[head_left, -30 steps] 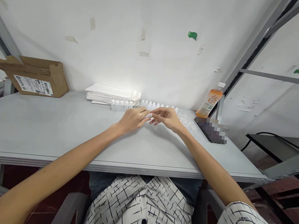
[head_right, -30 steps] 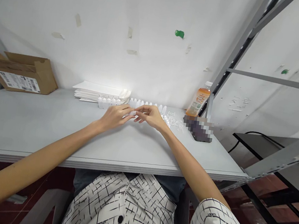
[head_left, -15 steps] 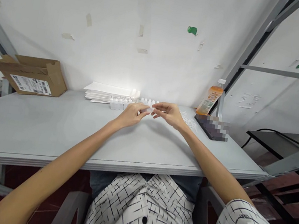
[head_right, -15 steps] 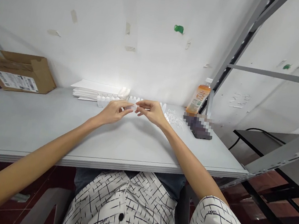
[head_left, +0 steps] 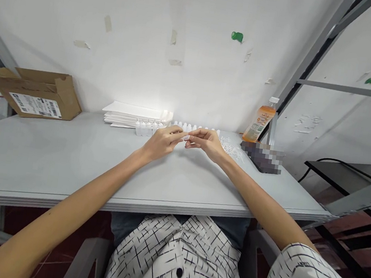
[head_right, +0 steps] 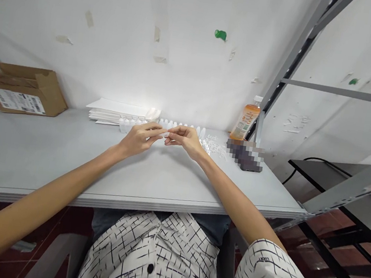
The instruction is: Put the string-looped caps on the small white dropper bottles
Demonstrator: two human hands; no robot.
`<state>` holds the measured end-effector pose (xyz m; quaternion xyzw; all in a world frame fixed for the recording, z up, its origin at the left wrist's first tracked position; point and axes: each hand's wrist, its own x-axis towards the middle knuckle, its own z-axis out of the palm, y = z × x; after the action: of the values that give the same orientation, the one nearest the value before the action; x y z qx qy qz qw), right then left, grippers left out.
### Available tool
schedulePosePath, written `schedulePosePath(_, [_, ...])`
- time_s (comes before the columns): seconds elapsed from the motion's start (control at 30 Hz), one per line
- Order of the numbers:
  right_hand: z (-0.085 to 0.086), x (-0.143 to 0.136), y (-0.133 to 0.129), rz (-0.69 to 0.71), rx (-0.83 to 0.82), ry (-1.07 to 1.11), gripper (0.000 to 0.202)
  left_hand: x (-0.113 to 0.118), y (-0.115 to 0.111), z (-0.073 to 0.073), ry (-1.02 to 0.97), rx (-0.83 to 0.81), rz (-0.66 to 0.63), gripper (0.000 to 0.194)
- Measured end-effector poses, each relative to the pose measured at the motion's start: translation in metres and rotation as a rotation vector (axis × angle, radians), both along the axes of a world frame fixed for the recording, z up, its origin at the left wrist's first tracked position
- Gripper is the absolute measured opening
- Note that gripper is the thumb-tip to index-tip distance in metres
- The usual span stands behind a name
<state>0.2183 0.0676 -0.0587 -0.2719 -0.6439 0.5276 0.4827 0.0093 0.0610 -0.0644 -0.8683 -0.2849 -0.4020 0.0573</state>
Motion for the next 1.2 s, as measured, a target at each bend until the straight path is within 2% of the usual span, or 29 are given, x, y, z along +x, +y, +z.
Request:
schedulePosePath(0.1, [0.005,0.001,0.0,-0.014,0.031,-0.006,0.038,0.004,-0.002,0.002,-0.059,-0.05,0.022,0.032])
schedulePosePath(0.23, [0.013,0.003,-0.001,-0.08,0.133,-0.048,0.042,0.006,-0.004,0.009,-0.198,-0.284,0.019,0.036])
schedulePosePath(0.33, [0.014,0.003,-0.002,-0.117,0.184,-0.084,0.044,0.003,-0.005,0.012,-0.206,-0.437,-0.008,0.035])
schedulePosePath(0.47, [0.01,0.002,-0.004,-0.037,0.142,-0.147,0.05,-0.002,-0.005,0.014,-0.207,-0.474,-0.059,0.033])
schedulePosePath(0.6, [0.006,0.001,-0.006,0.007,0.129,-0.132,0.048,-0.004,-0.004,0.013,-0.208,-0.428,-0.07,0.032])
schedulePosePath(0.93, [0.004,0.005,-0.004,0.015,0.111,-0.109,0.041,-0.002,-0.004,0.008,-0.027,-0.194,0.017,0.025])
schedulePosePath(1.2, [-0.001,0.006,0.001,0.058,0.016,0.001,0.03,-0.004,0.003,0.0,0.118,0.174,-0.023,0.023])
